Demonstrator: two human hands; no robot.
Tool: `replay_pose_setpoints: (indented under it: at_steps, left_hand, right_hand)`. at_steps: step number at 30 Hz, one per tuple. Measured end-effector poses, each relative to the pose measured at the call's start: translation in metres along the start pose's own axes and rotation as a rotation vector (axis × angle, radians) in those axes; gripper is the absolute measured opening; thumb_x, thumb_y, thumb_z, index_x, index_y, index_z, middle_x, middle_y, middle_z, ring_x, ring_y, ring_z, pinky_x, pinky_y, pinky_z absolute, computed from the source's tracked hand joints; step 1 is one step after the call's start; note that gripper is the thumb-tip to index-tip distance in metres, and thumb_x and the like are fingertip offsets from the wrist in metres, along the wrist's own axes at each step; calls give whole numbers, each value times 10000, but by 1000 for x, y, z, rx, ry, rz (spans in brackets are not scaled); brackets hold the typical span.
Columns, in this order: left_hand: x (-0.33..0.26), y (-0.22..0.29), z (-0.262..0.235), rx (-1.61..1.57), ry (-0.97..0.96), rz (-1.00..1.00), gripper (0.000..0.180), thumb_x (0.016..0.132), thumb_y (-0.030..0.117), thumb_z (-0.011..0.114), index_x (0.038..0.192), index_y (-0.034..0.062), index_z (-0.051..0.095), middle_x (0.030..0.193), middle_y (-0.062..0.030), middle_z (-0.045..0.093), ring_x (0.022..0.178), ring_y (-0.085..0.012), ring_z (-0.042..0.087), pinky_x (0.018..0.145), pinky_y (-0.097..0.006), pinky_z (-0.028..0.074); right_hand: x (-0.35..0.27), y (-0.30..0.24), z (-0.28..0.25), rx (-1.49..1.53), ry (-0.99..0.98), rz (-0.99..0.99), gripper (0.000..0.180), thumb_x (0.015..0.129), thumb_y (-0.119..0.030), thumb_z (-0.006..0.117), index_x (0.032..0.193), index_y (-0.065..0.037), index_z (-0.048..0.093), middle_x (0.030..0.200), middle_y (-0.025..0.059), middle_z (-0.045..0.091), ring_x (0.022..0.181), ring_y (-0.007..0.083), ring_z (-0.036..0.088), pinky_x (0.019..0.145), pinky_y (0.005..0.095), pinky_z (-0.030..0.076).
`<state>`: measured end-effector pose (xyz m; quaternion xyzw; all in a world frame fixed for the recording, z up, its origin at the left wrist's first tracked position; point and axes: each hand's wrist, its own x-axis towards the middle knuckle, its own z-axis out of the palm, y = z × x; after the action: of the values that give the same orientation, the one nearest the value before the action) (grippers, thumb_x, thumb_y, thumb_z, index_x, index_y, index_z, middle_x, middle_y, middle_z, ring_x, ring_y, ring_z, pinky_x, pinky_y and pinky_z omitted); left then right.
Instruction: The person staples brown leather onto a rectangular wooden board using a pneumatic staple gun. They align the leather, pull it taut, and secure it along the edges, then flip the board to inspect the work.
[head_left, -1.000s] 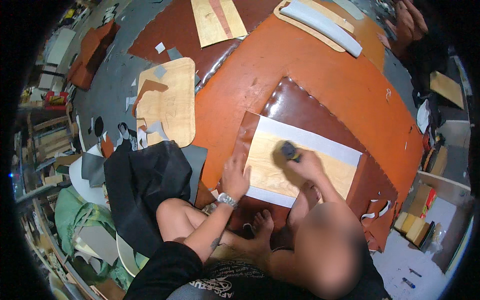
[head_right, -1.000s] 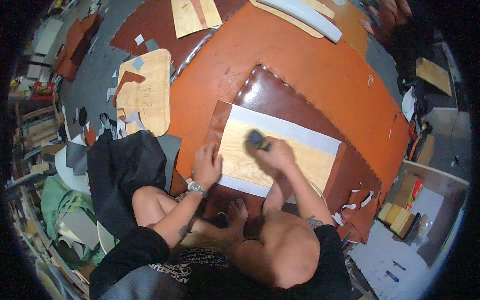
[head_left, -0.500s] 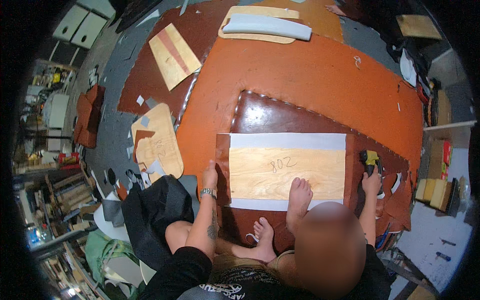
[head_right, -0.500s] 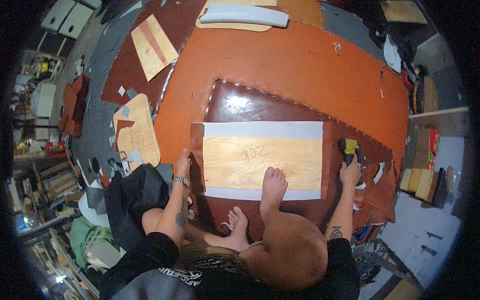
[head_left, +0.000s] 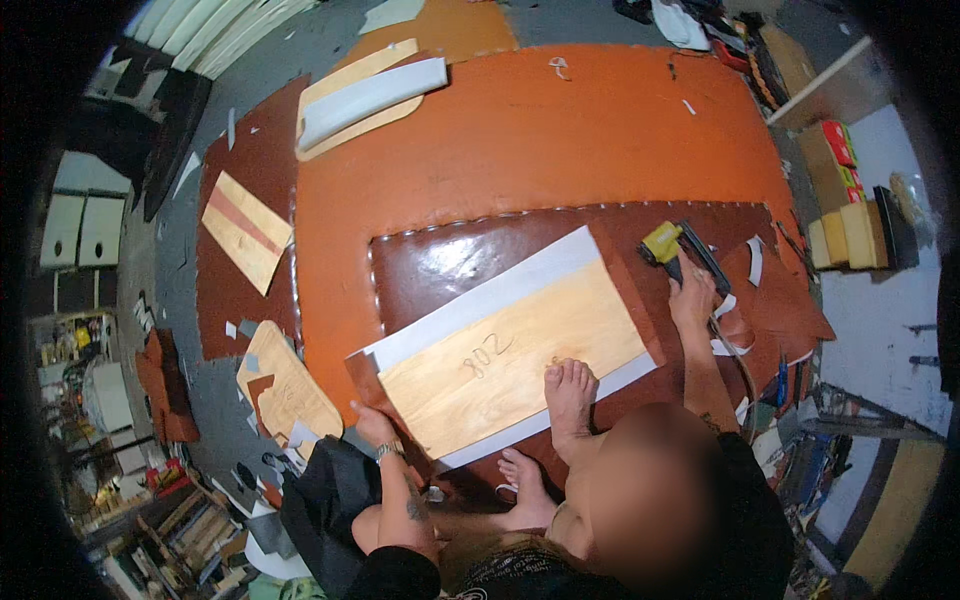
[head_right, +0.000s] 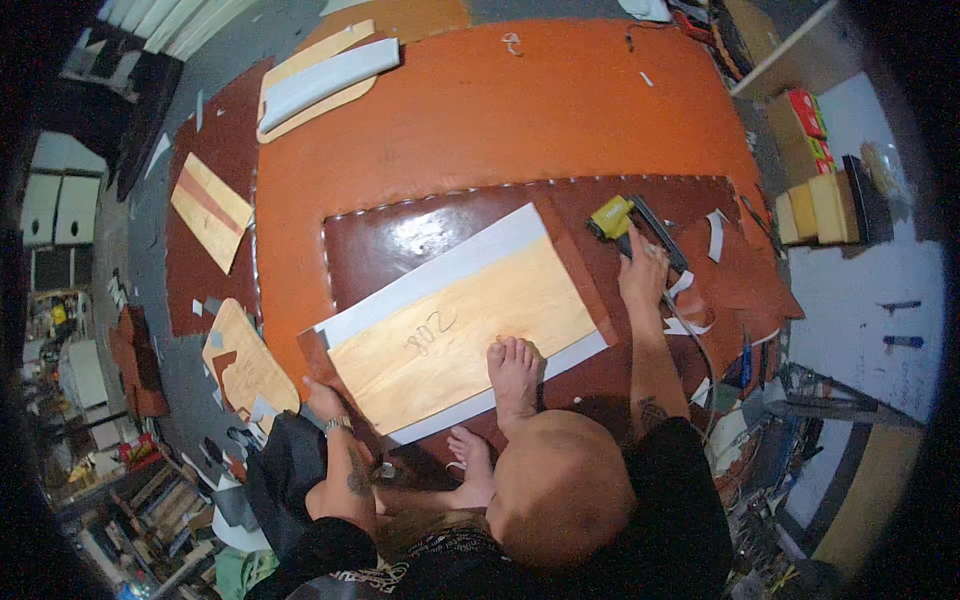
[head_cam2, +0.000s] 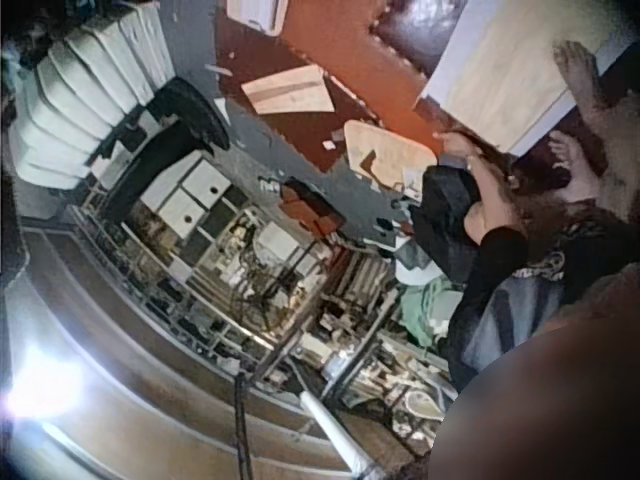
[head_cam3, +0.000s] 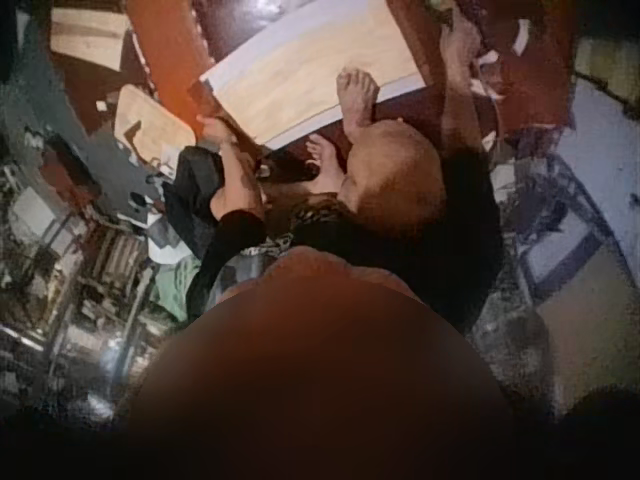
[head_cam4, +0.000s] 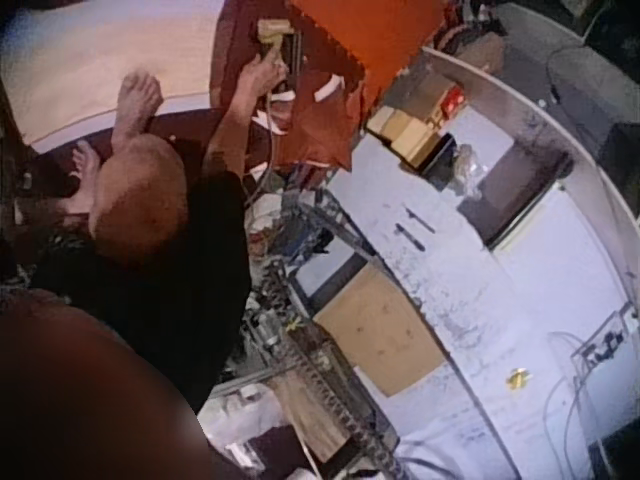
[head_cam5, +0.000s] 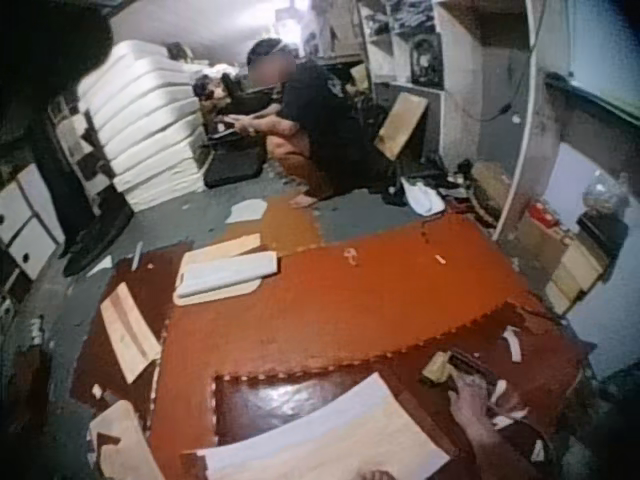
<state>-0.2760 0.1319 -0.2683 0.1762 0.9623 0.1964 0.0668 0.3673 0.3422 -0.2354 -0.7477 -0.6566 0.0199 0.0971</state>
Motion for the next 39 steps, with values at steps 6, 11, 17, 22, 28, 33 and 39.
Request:
replay_pose_setpoints:
  at_steps: [6,11,17,22,28,33,39]
  left_hand:
    - [19,-46,-25,-442,-319,-310,944,1048,789,405,1088,-101,718,1007,-139,729,884,-276,671,781,-459,517]
    - [28,-61,-24,-621,-556,-500,1070,979,848,487,1379,-138,603,1322,-142,685,1141,-274,654,991,-414,531]
    - [36,-64,-28,-331,-232,-444,1108,961,847,522,1349,-184,633,1342,-244,700,1160,-381,683,1005,-475,536]
    - [36,1,-10,96,96,106,441,987,338,647,1128,-67,752,1090,-268,771,1008,-424,743,902,-505,560]
    - [-60,202,111,-237,-379,768,261,918,205,776,1063,-12,783,1014,-214,758,987,-392,699,930,-486,542]
    - [-144,303,138,174,-472,964,693,773,484,916,1295,85,695,1250,-217,643,1170,-450,651,965,-529,552]
    - [-148,338,145,129,-851,955,384,845,295,851,1160,85,788,1045,-194,794,919,-398,761,831,-483,598]
  right_hand:
    - [21,-51,9,9,79,60,325,934,-224,747,1233,-95,750,1150,171,728,1127,412,645,963,531,513]
    - [14,-110,45,523,-276,76,396,955,-218,682,1277,10,718,1147,264,717,1127,448,673,1005,522,536]
    - [5,-129,67,584,-414,82,382,947,-161,692,1307,-38,731,1088,226,740,1126,387,676,986,478,538]
    - [-4,-147,62,578,-471,-61,372,955,-178,683,1299,-45,729,1013,180,739,1014,376,695,905,476,556]
    - [-2,-156,53,575,-537,28,398,937,-166,716,1335,-137,726,1007,159,736,990,367,698,882,468,570]
    - [10,-158,42,464,-601,-41,398,944,-183,713,1342,-168,707,1024,162,741,1026,374,707,896,483,574]
    - [30,-171,30,206,-755,-266,410,955,-234,693,1361,-178,672,1033,203,749,1087,394,719,881,517,578]
